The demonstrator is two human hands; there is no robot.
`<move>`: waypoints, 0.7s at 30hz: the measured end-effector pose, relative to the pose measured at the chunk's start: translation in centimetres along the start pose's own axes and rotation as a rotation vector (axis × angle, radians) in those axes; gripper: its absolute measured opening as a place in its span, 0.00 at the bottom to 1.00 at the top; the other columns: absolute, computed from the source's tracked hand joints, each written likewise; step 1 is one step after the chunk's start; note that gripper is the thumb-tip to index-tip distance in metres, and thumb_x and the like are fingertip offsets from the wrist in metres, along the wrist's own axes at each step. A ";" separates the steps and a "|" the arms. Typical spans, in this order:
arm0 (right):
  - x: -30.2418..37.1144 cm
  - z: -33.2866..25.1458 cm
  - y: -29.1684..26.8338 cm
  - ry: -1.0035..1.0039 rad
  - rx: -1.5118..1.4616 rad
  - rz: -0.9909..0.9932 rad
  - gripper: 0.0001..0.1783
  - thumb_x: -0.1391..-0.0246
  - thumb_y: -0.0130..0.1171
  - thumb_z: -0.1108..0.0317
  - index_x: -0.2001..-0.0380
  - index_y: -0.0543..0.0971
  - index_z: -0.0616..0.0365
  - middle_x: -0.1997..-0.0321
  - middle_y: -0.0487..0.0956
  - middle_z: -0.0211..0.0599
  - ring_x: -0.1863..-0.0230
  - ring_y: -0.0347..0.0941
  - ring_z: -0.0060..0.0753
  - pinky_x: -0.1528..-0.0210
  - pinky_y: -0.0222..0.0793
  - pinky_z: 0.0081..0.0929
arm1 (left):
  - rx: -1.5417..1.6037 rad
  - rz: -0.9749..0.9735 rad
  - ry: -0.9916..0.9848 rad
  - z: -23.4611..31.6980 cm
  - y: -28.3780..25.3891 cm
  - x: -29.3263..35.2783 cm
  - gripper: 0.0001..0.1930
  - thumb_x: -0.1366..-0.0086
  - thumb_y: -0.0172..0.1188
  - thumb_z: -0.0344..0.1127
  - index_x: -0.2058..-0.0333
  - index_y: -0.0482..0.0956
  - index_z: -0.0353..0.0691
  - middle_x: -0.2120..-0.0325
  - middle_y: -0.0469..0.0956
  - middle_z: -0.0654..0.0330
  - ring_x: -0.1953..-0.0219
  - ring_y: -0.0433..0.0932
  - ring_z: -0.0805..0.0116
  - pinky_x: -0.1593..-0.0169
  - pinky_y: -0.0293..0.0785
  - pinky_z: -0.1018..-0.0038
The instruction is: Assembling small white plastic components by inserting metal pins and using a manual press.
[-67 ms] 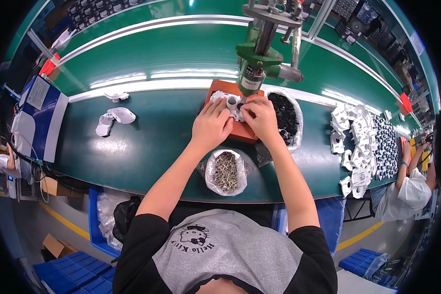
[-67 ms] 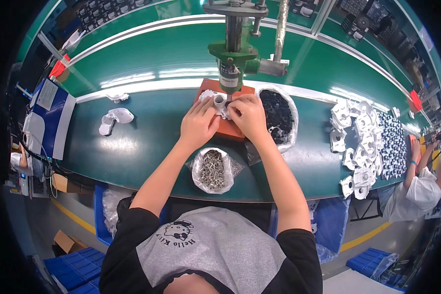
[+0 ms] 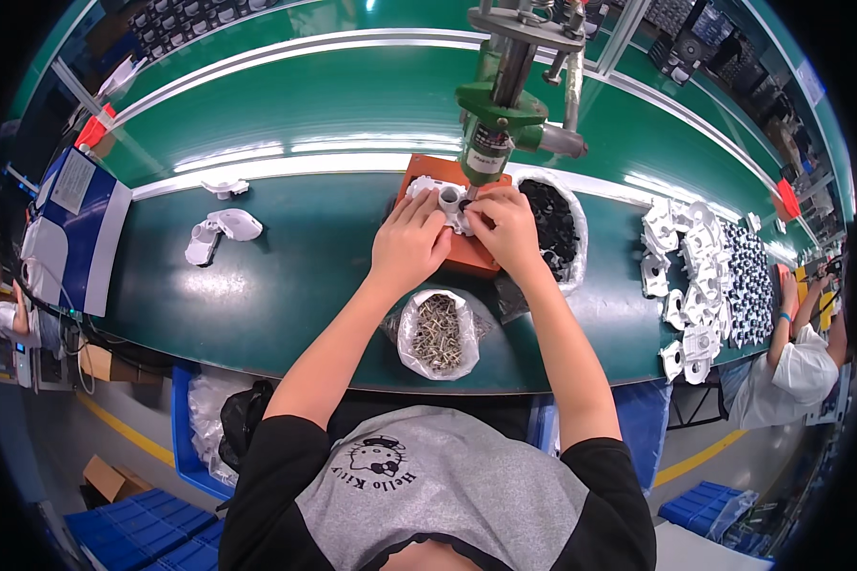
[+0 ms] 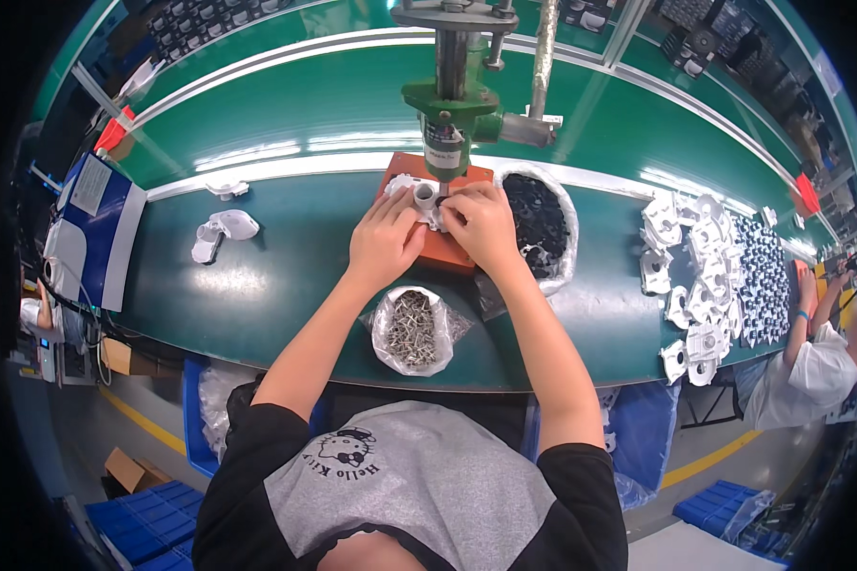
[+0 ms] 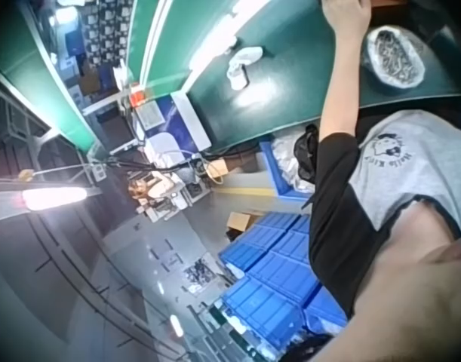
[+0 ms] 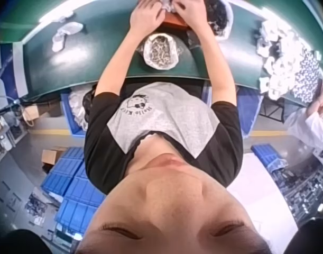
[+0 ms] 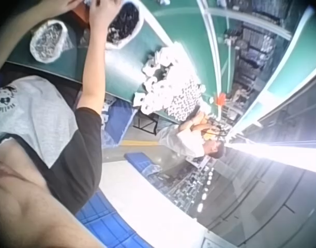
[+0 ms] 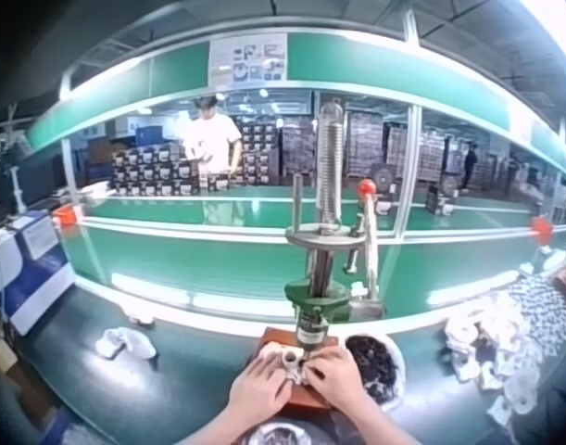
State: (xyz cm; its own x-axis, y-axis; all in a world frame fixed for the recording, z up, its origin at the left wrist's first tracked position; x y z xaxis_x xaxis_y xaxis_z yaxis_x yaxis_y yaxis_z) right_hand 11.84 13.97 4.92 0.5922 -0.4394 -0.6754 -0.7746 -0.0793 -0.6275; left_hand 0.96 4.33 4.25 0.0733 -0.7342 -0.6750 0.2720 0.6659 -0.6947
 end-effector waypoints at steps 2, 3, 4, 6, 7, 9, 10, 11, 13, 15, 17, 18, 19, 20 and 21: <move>0.0 -0.3 -0.1 -0.012 0.000 -0.013 0.06 0.58 0.64 0.68 0.74 0.82 0.57 0.67 0.81 0.34 0.59 0.73 0.37 0.54 0.65 0.34 | -0.013 0.025 0.010 0.1 -0.2 0.0 0.08 0.46 0.58 0.34 0.70 0.73 0.37 0.55 0.77 0.48 0.50 0.75 0.53 0.43 0.69 0.60; 0.2 -0.4 -0.2 0.011 -0.002 -0.039 0.07 0.57 0.63 0.68 0.73 0.82 0.57 0.66 0.81 0.34 0.58 0.73 0.37 0.53 0.64 0.34 | -0.013 0.025 0.008 0.1 -0.2 0.1 0.08 0.46 0.58 0.34 0.70 0.73 0.37 0.55 0.77 0.48 0.50 0.75 0.53 0.43 0.69 0.60; 0.3 -0.5 -0.2 0.034 -0.003 -0.065 0.07 0.56 0.63 0.68 0.71 0.82 0.57 0.65 0.81 0.35 0.56 0.73 0.37 0.52 0.64 0.35 | -0.011 0.032 0.013 0.1 -0.1 0.0 0.08 0.46 0.58 0.34 0.70 0.73 0.37 0.55 0.77 0.48 0.50 0.75 0.53 0.43 0.69 0.60; 0.7 -0.5 -0.4 0.054 -0.031 -0.073 0.08 0.55 0.62 0.67 0.70 0.82 0.57 0.63 0.81 0.35 0.55 0.73 0.37 0.50 0.63 0.35 | -0.007 0.035 0.015 0.1 -0.1 0.1 0.08 0.46 0.58 0.34 0.70 0.73 0.37 0.55 0.77 0.48 0.50 0.75 0.53 0.43 0.69 0.60; 0.9 -0.4 -0.5 0.074 -0.057 -0.078 0.09 0.54 0.62 0.67 0.68 0.81 0.58 0.61 0.81 0.36 0.54 0.72 0.37 0.49 0.63 0.35 | -0.009 0.038 0.018 0.1 -0.1 0.0 0.08 0.46 0.58 0.34 0.70 0.73 0.37 0.55 0.77 0.48 0.50 0.76 0.53 0.44 0.69 0.60; 1.2 -0.6 -1.1 0.096 -0.094 -0.093 0.09 0.53 0.61 0.67 0.67 0.81 0.58 0.59 0.80 0.36 0.52 0.72 0.38 0.48 0.62 0.35 | -0.009 0.044 0.017 0.1 -0.1 -0.1 0.08 0.46 0.58 0.34 0.70 0.73 0.37 0.55 0.77 0.48 0.50 0.76 0.52 0.44 0.70 0.60; 1.4 -0.7 -1.4 0.116 -0.128 -0.102 0.10 0.52 0.60 0.67 0.66 0.81 0.58 0.57 0.80 0.36 0.51 0.72 0.38 0.46 0.61 0.36 | -0.007 0.040 0.012 0.1 -0.1 -0.1 0.08 0.46 0.58 0.34 0.70 0.73 0.37 0.55 0.77 0.48 0.50 0.76 0.52 0.44 0.70 0.60; 1.4 -1.4 -2.1 0.088 -0.107 -0.060 0.09 0.52 0.60 0.68 0.66 0.81 0.58 0.61 0.80 0.36 0.56 0.72 0.39 0.49 0.62 0.37 | -0.012 0.041 0.016 0.1 -0.1 -0.1 0.08 0.46 0.58 0.34 0.70 0.72 0.37 0.55 0.77 0.48 0.50 0.76 0.52 0.44 0.70 0.60; 1.6 -2.9 -3.1 0.124 -0.149 -0.158 0.08 0.53 0.61 0.70 0.67 0.80 0.59 0.63 0.80 0.37 0.57 0.72 0.40 0.51 0.65 0.35 | -0.015 0.046 0.018 0.1 -0.1 -0.1 0.08 0.46 0.58 0.34 0.71 0.72 0.37 0.55 0.78 0.47 0.50 0.76 0.52 0.44 0.70 0.60; 2.8 -4.5 -2.9 0.207 -0.252 -0.334 0.06 0.55 0.62 0.73 0.70 0.81 0.60 0.69 0.78 0.38 0.63 0.72 0.40 0.59 0.69 0.33 | -0.021 0.046 0.012 -0.2 0.0 0.0 0.08 0.46 0.58 0.34 0.71 0.72 0.37 0.55 0.78 0.47 0.50 0.76 0.52 0.44 0.70 0.60; 3.7 -7.3 -2.7 0.032 -0.267 -0.406 0.05 0.57 0.62 0.75 0.72 0.81 0.60 0.73 0.76 0.36 0.67 0.69 0.39 0.63 0.67 0.33 | -0.021 0.045 0.011 -0.2 0.1 0.1 0.07 0.46 0.58 0.34 0.71 0.72 0.37 0.55 0.78 0.47 0.50 0.76 0.52 0.44 0.70 0.60; 4.4 -8.0 -2.2 0.012 -0.257 -0.434 0.06 0.59 0.63 0.75 0.73 0.81 0.59 0.75 0.73 0.35 0.69 0.67 0.38 0.64 0.66 0.32 | -0.018 0.052 0.014 -0.2 0.0 0.0 0.07 0.47 0.58 0.34 0.71 0.72 0.37 0.56 0.78 0.47 0.51 0.76 0.52 0.44 0.70 0.60; 4.7 -8.7 -2.0 -0.018 -0.231 -0.410 0.06 0.60 0.64 0.76 0.73 0.81 0.59 0.75 0.72 0.34 0.69 0.67 0.37 0.64 0.65 0.32 | -0.015 0.060 0.016 -0.1 -0.1 0.0 0.07 0.47 0.58 0.33 0.71 0.72 0.37 0.56 0.78 0.47 0.51 0.76 0.52 0.44 0.70 0.60; 4.9 -9.2 -1.9 -0.051 -0.207 -0.385 0.06 0.61 0.64 0.76 0.74 0.81 0.59 0.75 0.71 0.33 0.69 0.66 0.36 0.64 0.64 0.32 | -0.015 0.059 0.015 -0.1 0.0 0.0 0.07 0.47 0.58 0.33 0.71 0.72 0.37 0.56 0.78 0.47 0.51 0.76 0.52 0.44 0.70 0.60; 5.2 -9.4 -1.5 -0.055 -0.195 -0.383 0.06 0.62 0.64 0.75 0.74 0.81 0.59 0.74 0.70 0.32 0.68 0.66 0.35 0.63 0.63 0.31 | -0.010 0.061 0.013 -0.1 0.0 0.1 0.07 0.47 0.58 0.33 0.71 0.72 0.37 0.56 0.78 0.47 0.51 0.76 0.52 0.44 0.70 0.60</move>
State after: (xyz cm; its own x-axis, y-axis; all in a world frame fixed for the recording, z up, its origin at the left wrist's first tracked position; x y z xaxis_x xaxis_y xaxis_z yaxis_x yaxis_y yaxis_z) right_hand 14.02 3.38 5.97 0.8519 -0.2977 -0.4309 -0.5210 -0.3971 -0.7555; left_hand 0.88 4.28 4.21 0.0769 -0.6902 -0.7196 0.2581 0.7109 -0.6542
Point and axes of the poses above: each hand's wrist, its own x-axis away from the middle knuckle, its own y-axis out of the palm, z = x × y, the point moved 7 cm from there along -x, towards the middle knuckle
